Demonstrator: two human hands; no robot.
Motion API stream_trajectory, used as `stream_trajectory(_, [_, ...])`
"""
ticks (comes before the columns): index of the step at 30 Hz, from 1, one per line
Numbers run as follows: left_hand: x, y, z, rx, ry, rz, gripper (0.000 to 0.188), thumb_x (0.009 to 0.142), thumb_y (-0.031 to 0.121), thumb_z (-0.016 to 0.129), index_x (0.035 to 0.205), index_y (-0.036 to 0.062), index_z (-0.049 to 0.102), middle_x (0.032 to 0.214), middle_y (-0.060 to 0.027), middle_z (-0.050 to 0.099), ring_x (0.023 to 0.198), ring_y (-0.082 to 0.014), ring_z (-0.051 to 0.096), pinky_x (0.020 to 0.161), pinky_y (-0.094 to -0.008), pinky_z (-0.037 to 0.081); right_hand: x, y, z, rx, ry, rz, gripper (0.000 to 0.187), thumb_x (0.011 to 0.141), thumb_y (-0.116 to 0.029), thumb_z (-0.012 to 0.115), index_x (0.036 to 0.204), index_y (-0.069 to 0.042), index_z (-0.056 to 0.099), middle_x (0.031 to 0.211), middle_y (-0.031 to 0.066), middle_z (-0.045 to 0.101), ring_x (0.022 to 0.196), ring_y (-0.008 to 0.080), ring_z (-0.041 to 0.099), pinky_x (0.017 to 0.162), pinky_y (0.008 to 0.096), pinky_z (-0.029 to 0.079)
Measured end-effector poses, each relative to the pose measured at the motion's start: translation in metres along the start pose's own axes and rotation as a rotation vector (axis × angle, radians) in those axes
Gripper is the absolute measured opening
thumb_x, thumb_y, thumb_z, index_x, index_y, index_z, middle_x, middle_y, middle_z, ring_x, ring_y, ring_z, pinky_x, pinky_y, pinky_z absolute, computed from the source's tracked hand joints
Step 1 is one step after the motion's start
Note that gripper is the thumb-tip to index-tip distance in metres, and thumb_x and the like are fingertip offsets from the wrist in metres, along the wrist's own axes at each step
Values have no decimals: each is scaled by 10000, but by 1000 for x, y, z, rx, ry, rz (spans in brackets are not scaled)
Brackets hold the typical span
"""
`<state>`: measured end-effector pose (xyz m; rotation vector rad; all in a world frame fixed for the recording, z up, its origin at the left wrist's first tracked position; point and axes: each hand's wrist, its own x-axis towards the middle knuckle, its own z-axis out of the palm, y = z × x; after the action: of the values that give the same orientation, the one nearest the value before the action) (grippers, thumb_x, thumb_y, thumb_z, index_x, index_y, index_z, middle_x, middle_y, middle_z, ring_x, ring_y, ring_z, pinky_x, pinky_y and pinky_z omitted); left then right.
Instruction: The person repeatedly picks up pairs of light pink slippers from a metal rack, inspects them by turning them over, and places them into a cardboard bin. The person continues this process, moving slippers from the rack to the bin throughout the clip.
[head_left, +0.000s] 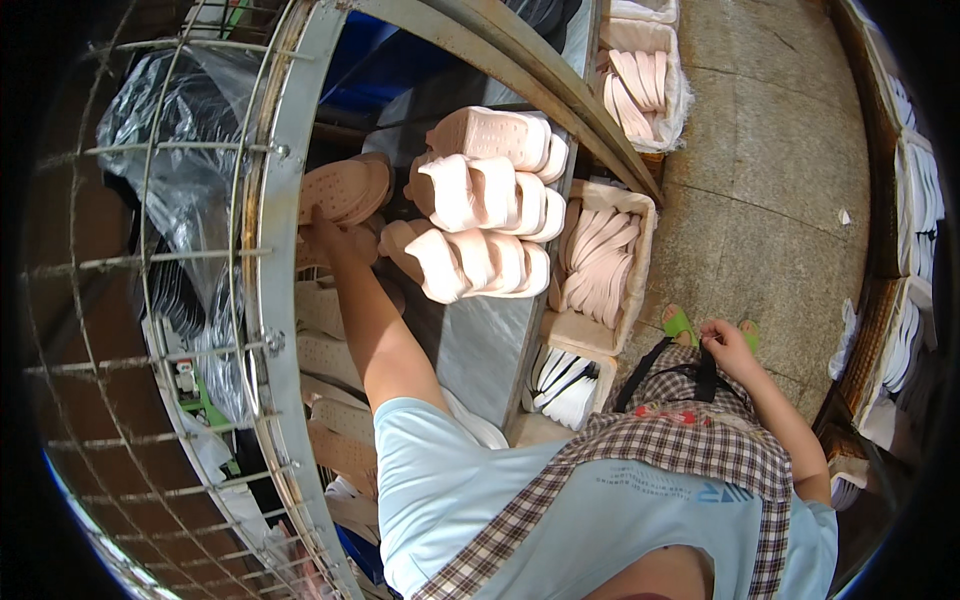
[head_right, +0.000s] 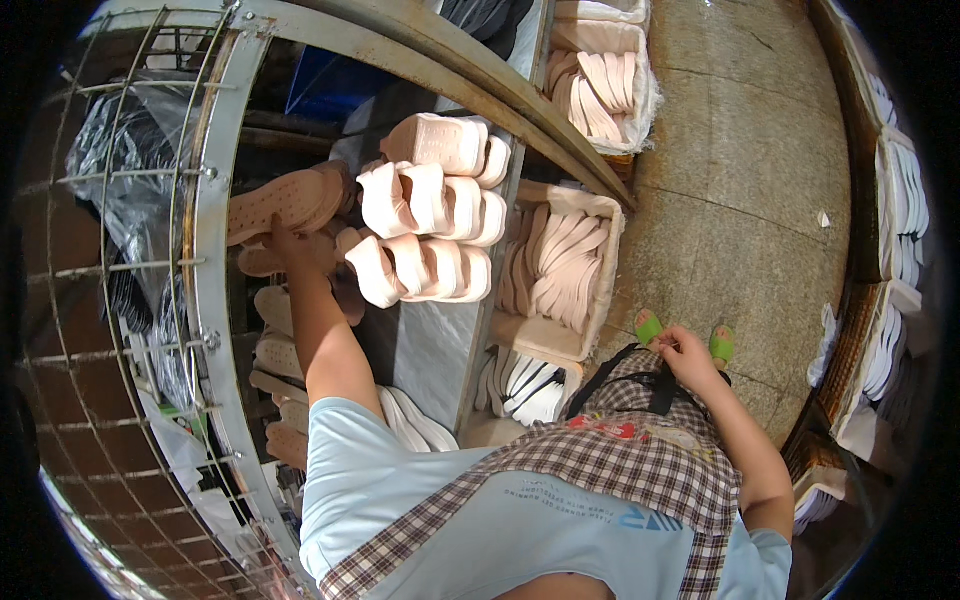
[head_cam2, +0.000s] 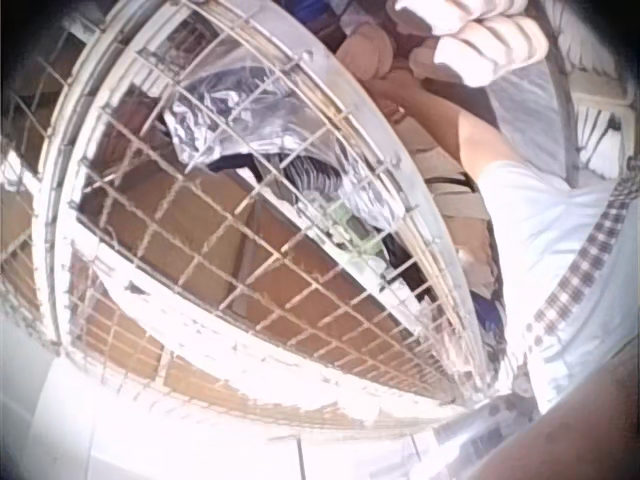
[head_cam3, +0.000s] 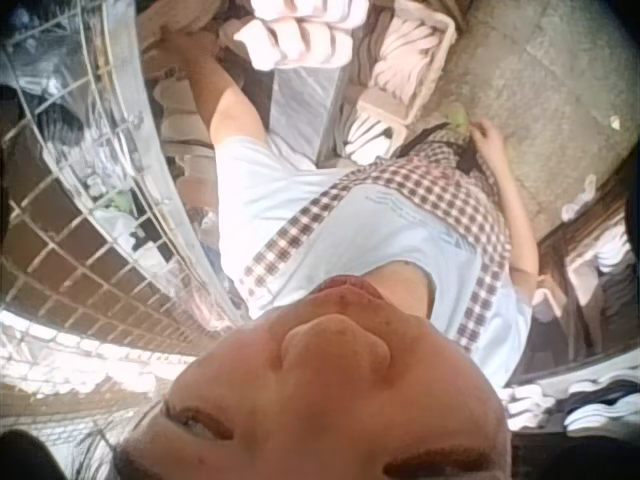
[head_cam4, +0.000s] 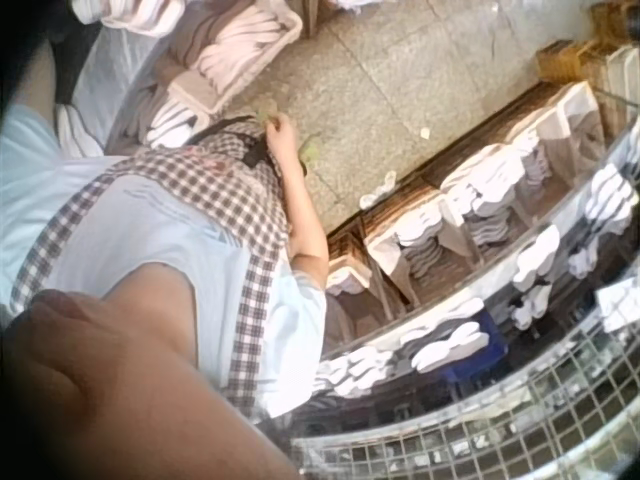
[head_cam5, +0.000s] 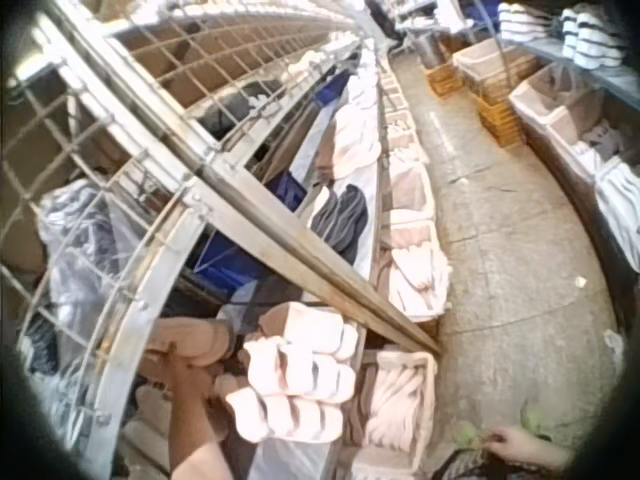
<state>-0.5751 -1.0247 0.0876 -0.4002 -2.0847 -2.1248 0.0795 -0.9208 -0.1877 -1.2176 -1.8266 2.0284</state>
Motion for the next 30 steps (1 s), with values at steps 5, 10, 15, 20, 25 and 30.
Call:
stream_trajectory(5, [-60, 50, -17, 176, 309, 29, 593, 808, 163, 582, 1335, -1, 366, 1288, -256, 393, 1038, -399, 549, 754, -447, 582, -11, 15, -17, -107, -97, 4, 171, 819, -103, 606, 946, 11, 589, 827, 104, 633, 763, 194, 612, 695, 310, 485])
stream_trajectory(10, [-100, 72, -51, 215, 457, 57, 521, 784, 173, 599, 1255, -18, 481, 1291, -248, 418, 1078, -421, 509, 802, -490, 541, -24, 7, -45, -236, -186, -40, 200, 806, -126, 609, 953, 9, 601, 860, 136, 643, 804, 245, 632, 713, 344, 494])
stream_trajectory(15, [-108, 87, -66, 665, 494, 39, 546, 810, 311, 599, 1252, 3, 509, 1305, -207, 472, 1167, -393, 422, 922, -498, 365, -28, -29, -69, -366, -313, -138, 254, 806, -177, 616, 992, -4, 601, 918, 150, 641, 851, 271, 630, 758, 368, 493])
stream_trajectory(20, [-100, 69, -67, 717, 519, 47, 525, 839, 287, 592, 1254, -19, 493, 1315, -195, 465, 1160, -376, 441, 915, -479, 404, -17, -66, -58, -347, -436, -271, 322, 809, -234, 628, 1043, -17, 586, 985, 150, 624, 906, 291, 612, 795, 373, 485])
stream_trajectory(25, [-65, 37, -62, -232, 307, -40, 523, 868, 257, 605, 1283, -23, 454, 1336, -154, 438, 1146, -348, 474, 866, -464, 468, -13, -71, -45, -375, -454, -346, 314, 814, -231, 626, 1046, -23, 585, 971, 143, 622, 897, 297, 607, 788, 378, 483])
stream_trajectory(30, [-93, 63, -28, -253, 277, -388, 511, 881, 231, 534, 1331, 21, 412, 1354, -170, 427, 1199, -370, 448, 947, -511, 418, -10, -51, -44, -390, -402, -314, 278, 821, -213, 622, 1016, -16, 598, 941, 149, 627, 866, 294, 613, 772, 372, 487])
